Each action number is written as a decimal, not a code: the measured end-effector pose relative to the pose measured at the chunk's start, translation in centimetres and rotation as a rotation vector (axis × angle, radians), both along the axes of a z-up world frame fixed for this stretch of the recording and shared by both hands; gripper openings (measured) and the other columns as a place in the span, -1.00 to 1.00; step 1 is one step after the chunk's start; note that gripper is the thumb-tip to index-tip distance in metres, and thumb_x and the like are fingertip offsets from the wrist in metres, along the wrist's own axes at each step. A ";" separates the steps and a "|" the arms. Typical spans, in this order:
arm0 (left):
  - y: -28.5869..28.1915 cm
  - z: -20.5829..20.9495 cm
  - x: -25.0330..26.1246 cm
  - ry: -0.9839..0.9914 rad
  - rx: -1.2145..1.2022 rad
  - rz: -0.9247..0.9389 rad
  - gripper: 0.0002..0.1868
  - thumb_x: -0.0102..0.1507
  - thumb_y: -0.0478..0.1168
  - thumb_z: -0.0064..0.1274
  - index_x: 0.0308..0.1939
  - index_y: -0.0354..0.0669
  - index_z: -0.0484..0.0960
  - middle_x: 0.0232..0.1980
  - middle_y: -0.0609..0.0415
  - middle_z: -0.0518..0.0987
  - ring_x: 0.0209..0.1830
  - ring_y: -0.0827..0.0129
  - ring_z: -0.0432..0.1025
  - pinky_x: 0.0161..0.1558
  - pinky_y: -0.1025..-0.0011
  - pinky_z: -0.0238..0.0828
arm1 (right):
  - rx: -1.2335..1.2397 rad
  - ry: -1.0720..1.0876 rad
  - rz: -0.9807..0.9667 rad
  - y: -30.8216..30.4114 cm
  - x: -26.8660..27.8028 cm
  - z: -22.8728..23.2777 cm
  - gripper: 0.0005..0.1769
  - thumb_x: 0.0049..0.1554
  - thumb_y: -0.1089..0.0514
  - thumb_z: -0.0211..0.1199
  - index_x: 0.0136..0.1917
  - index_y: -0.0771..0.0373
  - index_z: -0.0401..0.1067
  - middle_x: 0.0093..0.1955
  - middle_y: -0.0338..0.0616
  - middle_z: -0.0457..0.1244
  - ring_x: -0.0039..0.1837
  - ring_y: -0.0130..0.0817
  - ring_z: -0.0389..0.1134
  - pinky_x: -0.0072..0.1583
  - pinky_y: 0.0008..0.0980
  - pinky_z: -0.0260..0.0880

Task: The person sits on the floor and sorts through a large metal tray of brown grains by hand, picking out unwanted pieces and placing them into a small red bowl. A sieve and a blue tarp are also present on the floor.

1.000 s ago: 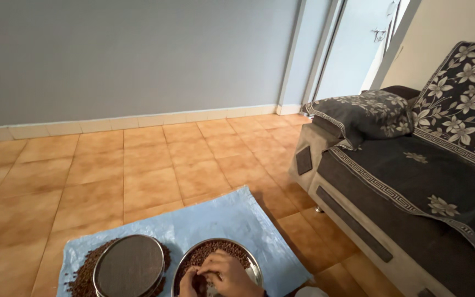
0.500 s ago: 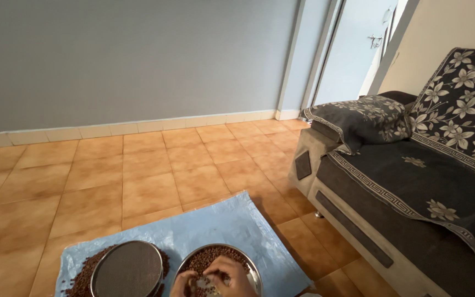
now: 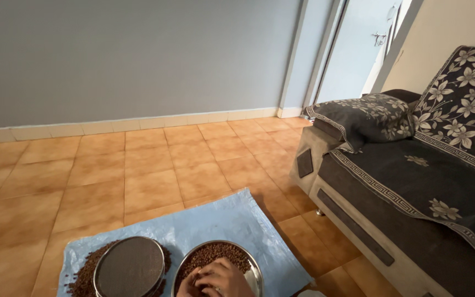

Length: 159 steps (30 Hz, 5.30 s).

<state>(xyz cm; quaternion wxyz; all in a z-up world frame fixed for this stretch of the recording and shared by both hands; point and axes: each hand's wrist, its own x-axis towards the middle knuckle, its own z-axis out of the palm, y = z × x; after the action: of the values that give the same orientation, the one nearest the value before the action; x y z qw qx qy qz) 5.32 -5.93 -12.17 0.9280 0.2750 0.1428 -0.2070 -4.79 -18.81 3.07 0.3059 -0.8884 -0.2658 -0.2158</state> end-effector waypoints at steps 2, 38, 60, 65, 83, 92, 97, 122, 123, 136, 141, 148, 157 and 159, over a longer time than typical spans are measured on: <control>0.1 0.3 -0.3 0.079 0.003 -0.034 -0.50 0.47 -0.04 -0.43 0.27 -0.34 0.40 0.12 -0.20 0.49 0.13 0.05 0.44 0.18 0.07 0.43 | -0.071 -0.092 0.062 -0.2 0.3 -0.4 -0.76 0.10 0.11 0.46 0.06 0.13 0.64 0.18 -0.24 0.41 0.37 -0.15 0.30 0.40 -0.08 0.34; 1.2 5.9 -5.4 -0.226 -0.248 0.193 -0.39 0.40 -0.05 -0.33 0.46 -0.36 0.26 0.41 -0.26 0.37 0.43 -0.01 0.24 0.40 0.15 0.17 | 0.221 0.130 0.240 3.4 -1.6 3.8 -0.72 -0.06 0.48 0.20 -0.08 0.32 0.54 -0.02 -0.05 0.36 0.23 -0.08 0.38 0.40 -0.10 0.33; 7.2 10.9 -7.6 -0.601 1.005 0.244 -0.86 0.39 -0.23 0.06 -0.12 -0.22 0.66 -0.41 0.12 0.57 -0.49 0.45 0.36 -0.42 0.43 0.28 | 0.346 0.384 -0.275 -5.4 -3.5 0.7 -0.79 0.19 0.36 0.29 0.12 0.30 0.52 0.05 -0.08 0.42 0.05 -0.32 0.49 0.04 -0.39 0.50; 7.7 13.9 -9.1 -0.734 1.468 0.125 -0.86 0.26 -0.26 0.11 -0.12 -0.16 0.62 -0.38 -0.12 0.63 -0.40 0.04 0.56 -0.34 0.14 0.45 | 0.225 0.478 -0.293 -3.9 -3.4 0.0 -0.70 0.15 0.36 0.27 0.17 0.31 0.48 0.20 0.03 0.33 0.11 -0.24 0.48 0.04 -0.33 0.55; 3.8 12.9 -7.9 -0.943 1.728 -0.076 -0.87 0.28 -0.25 0.05 -0.11 -0.12 0.52 -0.18 -0.14 0.63 -0.29 -0.12 0.55 -0.27 0.00 0.48 | -0.153 0.247 -0.404 -4.2 -0.6 0.8 -0.66 0.12 0.22 0.33 0.19 0.16 0.57 -0.02 -0.04 0.29 0.08 -0.09 0.34 0.04 -0.19 0.40; 0.2 12.5 -6.0 -1.050 1.686 -0.221 -0.74 0.16 -0.21 0.18 -0.08 -0.13 0.59 -0.14 -0.16 0.64 -0.25 -0.10 0.58 -0.27 0.03 0.51 | 0.035 0.503 -0.449 -6.2 -0.8 1.5 -0.85 0.15 0.18 0.33 0.02 0.09 0.60 -0.07 -0.20 0.29 -0.13 -0.30 0.40 -0.07 -0.31 0.45; -0.7 12.0 -5.4 -1.111 1.711 -0.192 -0.75 0.11 -0.26 0.17 -0.13 -0.13 0.62 -0.15 -0.12 0.63 -0.25 -0.04 0.59 -0.27 0.07 0.53 | -0.019 0.381 -0.490 -6.7 -1.0 1.8 -0.86 0.15 0.22 0.36 0.01 0.11 0.61 -0.08 -0.17 0.29 -0.07 -0.24 0.38 -0.01 -0.28 0.44; 0.8 11.5 -5.7 -0.570 0.610 -0.088 -0.97 0.28 -0.29 -0.09 -0.23 -0.10 0.46 -0.45 0.20 0.50 -0.51 0.46 0.40 -0.48 0.41 0.33 | -0.302 0.209 -0.266 -4.1 2.5 1.1 -0.88 0.09 0.24 0.33 -0.05 0.19 0.54 -0.03 -0.08 0.27 0.13 -0.06 0.31 0.13 -0.11 0.37; 1.3 11.4 -5.6 -0.433 0.355 -0.067 -0.95 0.31 -0.27 -0.13 -0.27 -0.06 0.41 -0.50 0.26 0.39 -0.59 0.53 0.26 -0.57 0.47 0.18 | -0.294 0.244 -0.271 -4.1 2.4 1.0 -0.91 0.09 0.22 0.33 -0.09 0.19 0.53 -0.04 -0.09 0.27 0.12 -0.05 0.31 0.12 -0.10 0.36; 1.3 13.4 -6.5 -0.968 1.508 0.056 -0.87 0.24 -0.23 0.10 -0.17 -0.14 0.53 -0.40 -0.16 0.62 -0.39 -0.08 0.55 -0.33 0.02 0.45 | 1.102 0.745 -0.166 -9.9 1.8 -3.6 -0.89 0.29 0.18 0.04 0.06 0.11 0.38 -0.16 -0.26 0.31 -0.23 -0.51 0.26 -0.22 -0.49 0.22; -0.4 12.3 -6.1 -1.071 1.643 -0.071 -0.82 0.17 -0.26 0.08 -0.15 -0.14 0.55 -0.30 -0.15 0.65 -0.36 -0.11 0.56 -0.34 0.00 0.47 | 0.110 0.583 -0.373 -8.1 1.3 -1.2 -0.87 0.23 0.17 0.25 0.05 0.16 0.55 -0.20 -0.15 0.33 -0.23 -0.28 0.28 -0.18 -0.28 0.27; -2.8 10.7 -5.4 -1.175 1.697 -0.148 -0.82 0.22 -0.33 0.01 -0.11 -0.13 0.60 -0.31 -0.13 0.64 -0.36 -0.03 0.58 -0.34 0.08 0.51 | -0.232 0.381 -0.427 -6.1 1.0 1.2 -0.74 0.06 0.27 0.28 0.05 0.14 0.56 -0.06 -0.10 0.38 0.00 -0.01 0.40 -0.01 -0.08 0.41; -4.5 10.2 -4.7 -1.285 1.761 -0.148 -0.85 0.14 -0.37 0.02 -0.22 -0.16 0.60 -0.26 -0.11 0.66 -0.32 0.04 0.61 -0.33 0.17 0.54 | -0.143 0.472 -0.527 -7.4 -0.8 2.4 -0.78 0.09 0.27 0.29 0.03 0.11 0.56 -0.20 -0.14 0.32 -0.16 -0.14 0.36 -0.08 -0.16 0.39; -4.4 10.0 -4.6 -1.257 1.776 -0.188 -0.85 0.16 -0.37 0.02 -0.20 -0.17 0.60 -0.30 -0.13 0.66 -0.33 0.04 0.61 -0.33 0.16 0.54 | -0.154 0.453 -0.507 -7.4 -1.0 2.4 -0.80 0.09 0.26 0.30 0.01 0.11 0.56 -0.21 -0.15 0.31 -0.16 -0.15 0.35 -0.09 -0.16 0.39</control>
<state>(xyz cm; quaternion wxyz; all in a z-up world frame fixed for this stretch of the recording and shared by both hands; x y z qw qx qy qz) 0.69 -10.34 -2.14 0.2863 0.9131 -0.2798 0.0774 -5.78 -26.19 5.48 0.2259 -0.9719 0.0226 -0.0614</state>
